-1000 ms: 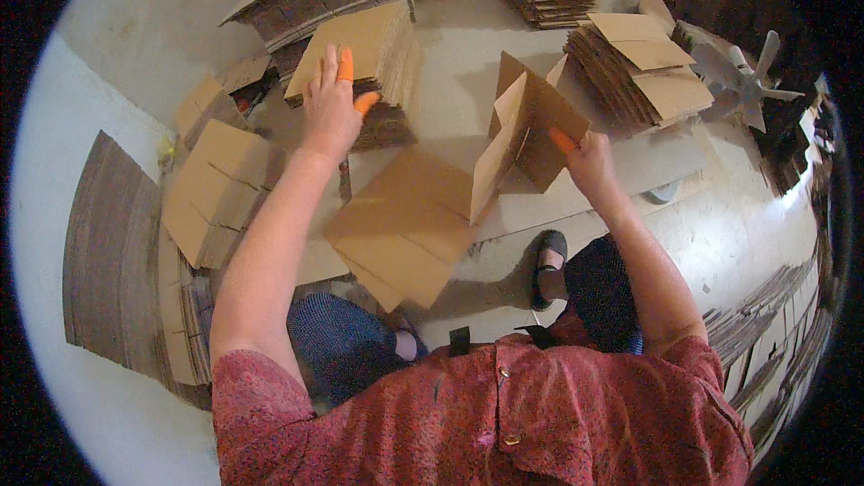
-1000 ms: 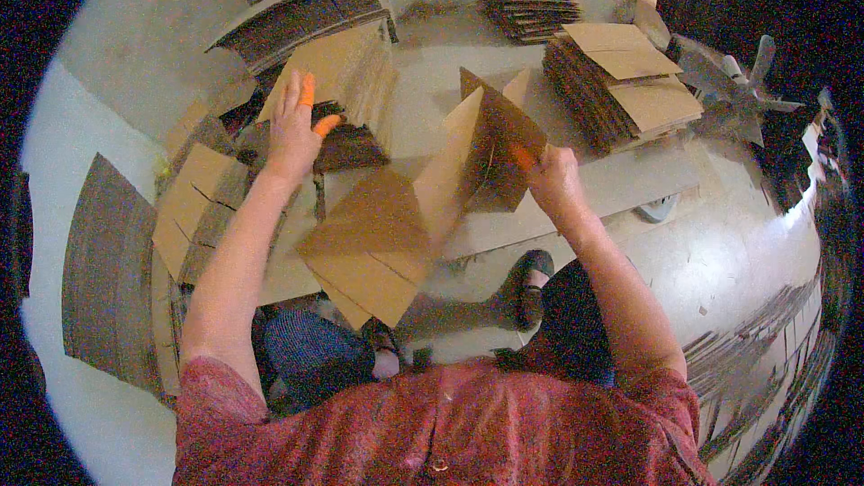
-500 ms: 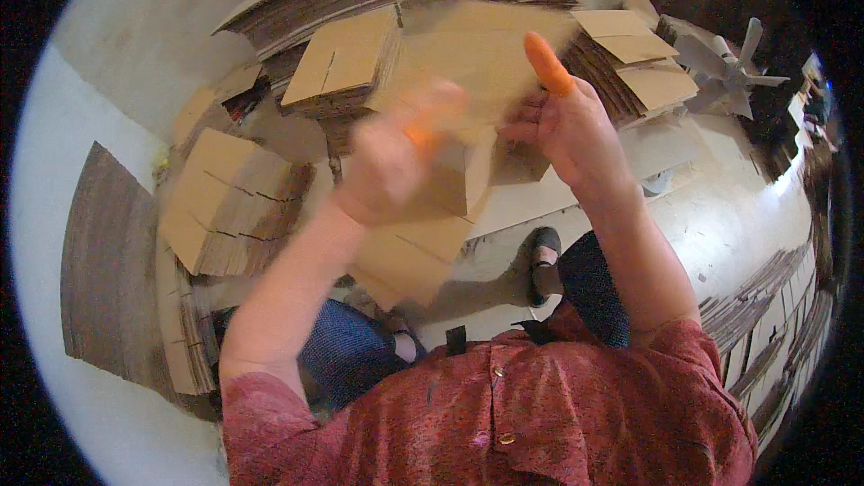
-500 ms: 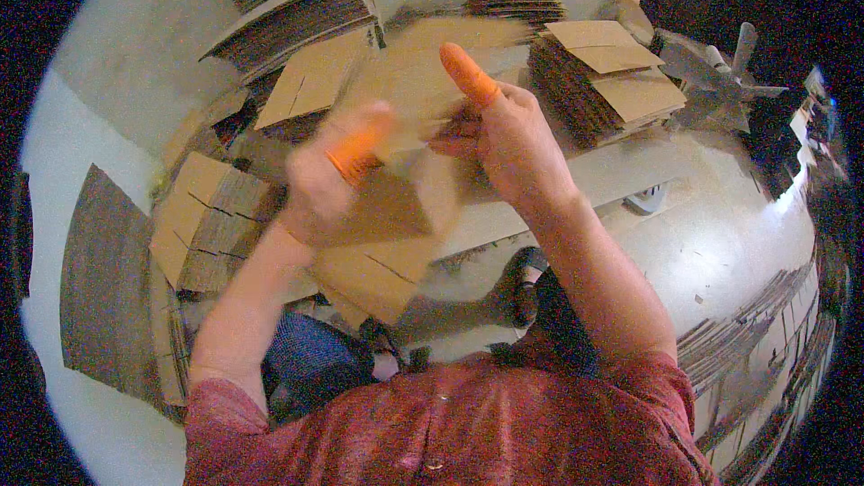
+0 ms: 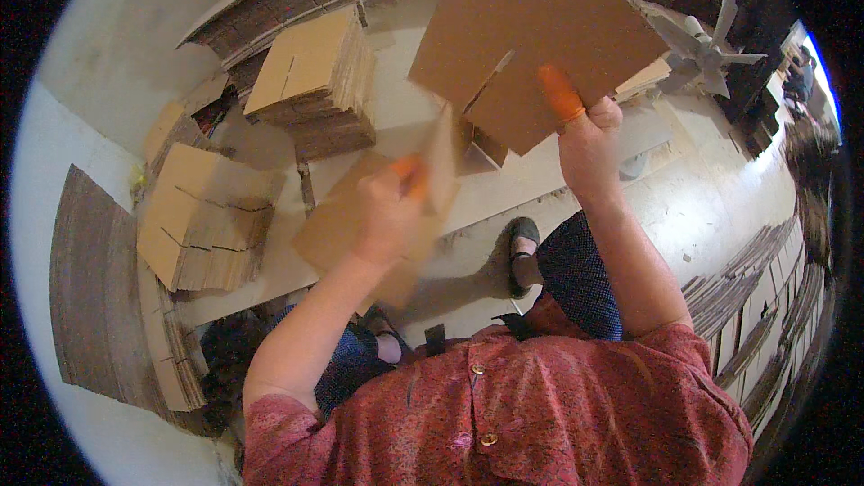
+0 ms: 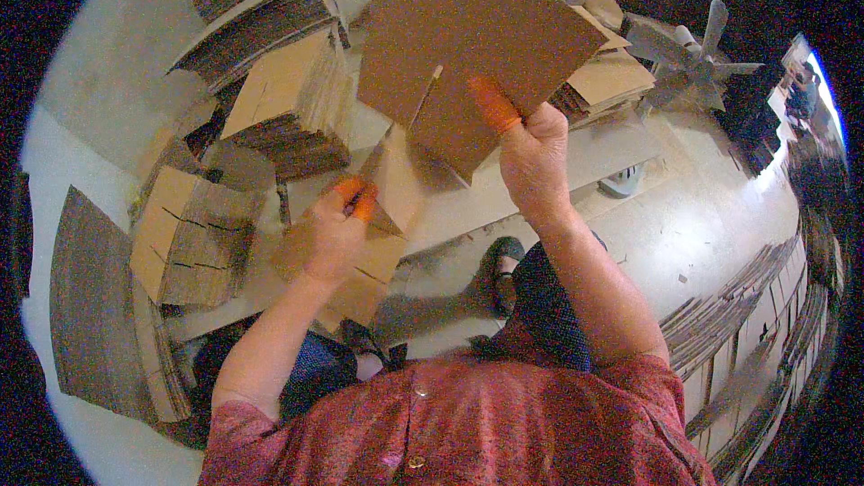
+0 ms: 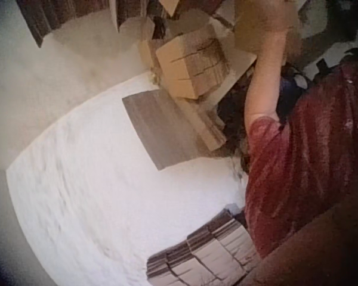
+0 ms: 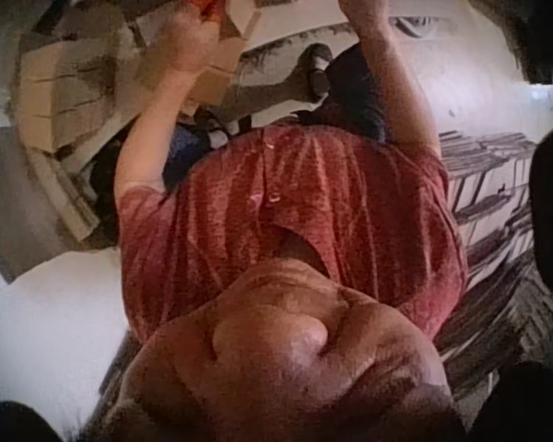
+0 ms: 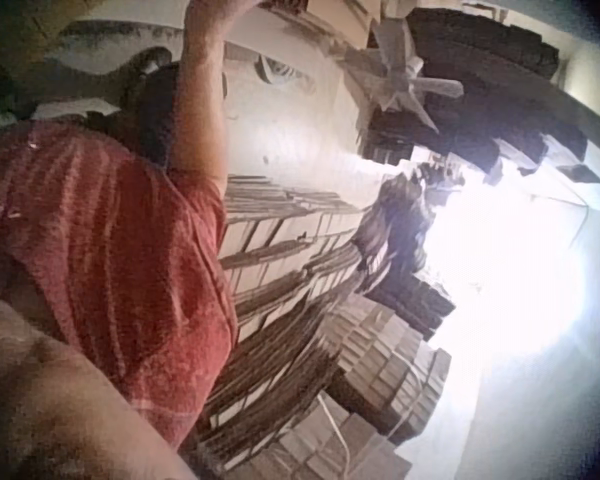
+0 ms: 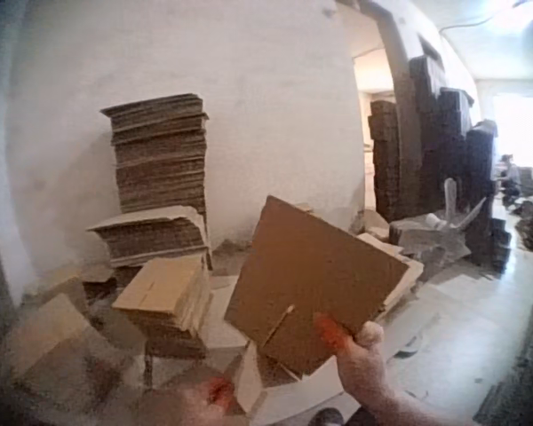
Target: The person sits on the floor and repeatedly picks up flat cardboard pieces, folds them into box shapes, and stacks the assembled boxes on the table. The person handles the cardboard by hand without visible tools.
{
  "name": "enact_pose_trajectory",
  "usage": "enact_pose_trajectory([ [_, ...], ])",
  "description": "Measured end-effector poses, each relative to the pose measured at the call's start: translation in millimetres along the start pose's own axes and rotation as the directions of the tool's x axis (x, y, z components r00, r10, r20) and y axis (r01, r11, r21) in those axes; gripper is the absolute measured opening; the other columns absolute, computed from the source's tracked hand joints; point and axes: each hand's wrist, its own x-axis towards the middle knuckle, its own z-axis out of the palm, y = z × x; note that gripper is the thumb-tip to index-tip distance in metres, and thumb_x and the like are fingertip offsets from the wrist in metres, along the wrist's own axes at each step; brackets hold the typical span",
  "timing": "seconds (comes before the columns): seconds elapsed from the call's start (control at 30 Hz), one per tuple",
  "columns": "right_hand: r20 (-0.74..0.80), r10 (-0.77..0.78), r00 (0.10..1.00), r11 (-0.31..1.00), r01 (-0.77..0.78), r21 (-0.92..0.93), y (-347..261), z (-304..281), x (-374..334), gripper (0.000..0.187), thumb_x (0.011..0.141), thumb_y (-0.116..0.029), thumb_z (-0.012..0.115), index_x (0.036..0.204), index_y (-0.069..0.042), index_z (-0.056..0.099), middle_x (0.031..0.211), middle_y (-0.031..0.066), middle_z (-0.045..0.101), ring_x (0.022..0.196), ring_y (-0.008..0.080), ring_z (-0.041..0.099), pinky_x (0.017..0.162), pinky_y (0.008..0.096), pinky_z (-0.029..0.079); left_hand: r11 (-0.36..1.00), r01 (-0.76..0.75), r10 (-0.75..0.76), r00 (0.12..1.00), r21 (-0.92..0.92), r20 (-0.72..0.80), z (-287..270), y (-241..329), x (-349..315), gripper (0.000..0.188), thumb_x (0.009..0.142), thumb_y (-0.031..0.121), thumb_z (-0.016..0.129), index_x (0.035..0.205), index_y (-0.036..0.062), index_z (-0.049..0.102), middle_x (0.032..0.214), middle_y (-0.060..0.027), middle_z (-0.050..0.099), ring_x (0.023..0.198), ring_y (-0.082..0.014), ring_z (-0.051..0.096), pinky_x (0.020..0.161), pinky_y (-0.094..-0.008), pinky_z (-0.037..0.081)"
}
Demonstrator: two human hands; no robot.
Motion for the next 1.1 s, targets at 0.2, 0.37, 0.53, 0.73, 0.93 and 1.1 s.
enact_pose_trajectory([
  [0.2,0.210,0.149,0.966,0.952,-0.082,-0.296,1,3,-2,0.016,0.087,-0.007,0.058,0.099,0.001,0.065,0.083,-0.0018,0.064,0.077,0.0054,0.052,0.066,0.0220,0.043,0.923,-0.341,0.344,0.939,0.177,0.011,6,-24,-3,0.017,0.080,0.017,0.065,0.086,0.0010,0.064,0.067,-0.0148,0.061,0.056,-0.0259,0.056,0.053,-0.0348,0.044],
  [0.37,0.153,0.174,0.973,0.916,-0.102,-0.388,39,-2,-37,0.016,0.088,-0.009,0.059,0.098,0.001,0.064,0.082,-0.0020,0.063,0.074,0.0057,0.049,0.063,0.0229,0.042,0.933,-0.334,0.349,0.931,0.135,-0.106,10,-7,-1,0.015,0.078,0.015,0.066,0.084,0.0009,0.064,0.067,-0.0165,0.061,0.057,-0.0310,0.057,0.053,-0.0368,0.045],
  [0.53,0.057,0.094,0.994,0.952,-0.073,-0.298,44,-5,-42,0.013,0.086,-0.011,0.060,0.089,0.000,0.065,0.066,-0.0017,0.059,0.062,0.0050,0.047,0.050,0.0248,0.041,0.962,-0.248,0.259,0.961,0.115,-0.093,5,14,2,0.013,0.074,0.007,0.066,0.084,-0.0010,0.064,0.068,-0.0189,0.061,0.059,-0.0321,0.059,0.053,-0.0363,0.046],
  [0.73,0.143,0.258,0.955,0.774,-0.116,-0.622,77,-15,-51,0.019,0.086,-0.015,0.061,0.082,0.003,0.063,0.061,0.0131,0.059,0.057,0.0116,0.051,0.050,0.0314,0.043,0.959,-0.242,0.254,0.964,0.144,-0.071,14,1,0,0.015,0.079,0.013,0.065,0.085,-0.0010,0.064,0.071,-0.0185,0.062,0.061,-0.0305,0.060,0.055,-0.0357,0.046],
  [0.93,0.216,0.332,0.918,0.689,-0.079,-0.721,74,-26,-63,0.021,0.086,-0.020,0.061,0.088,0.001,0.063,0.074,0.0173,0.059,0.067,0.0196,0.052,0.057,0.0343,0.044,0.968,-0.226,0.232,0.972,0.109,-0.044,20,10,-1,0.024,0.080,0.017,0.066,0.095,-0.0005,0.063,0.081,-0.0211,0.063,0.070,-0.0352,0.062,0.061,-0.0373,0.049],
  [1.1,0.066,-0.232,0.970,0.747,0.222,-0.627,13,-46,-46,0.039,0.088,-0.029,0.057,0.116,-0.003,0.056,0.119,0.0184,0.056,0.104,0.0290,0.057,0.081,0.0366,0.046,0.979,-0.159,0.166,0.985,-0.125,0.048,29,5,-1,0.050,0.085,0.026,0.062,0.126,0.0026,0.046,0.097,-0.0210,0.063,0.085,-0.0317,0.063,0.072,-0.0363,0.048],
])
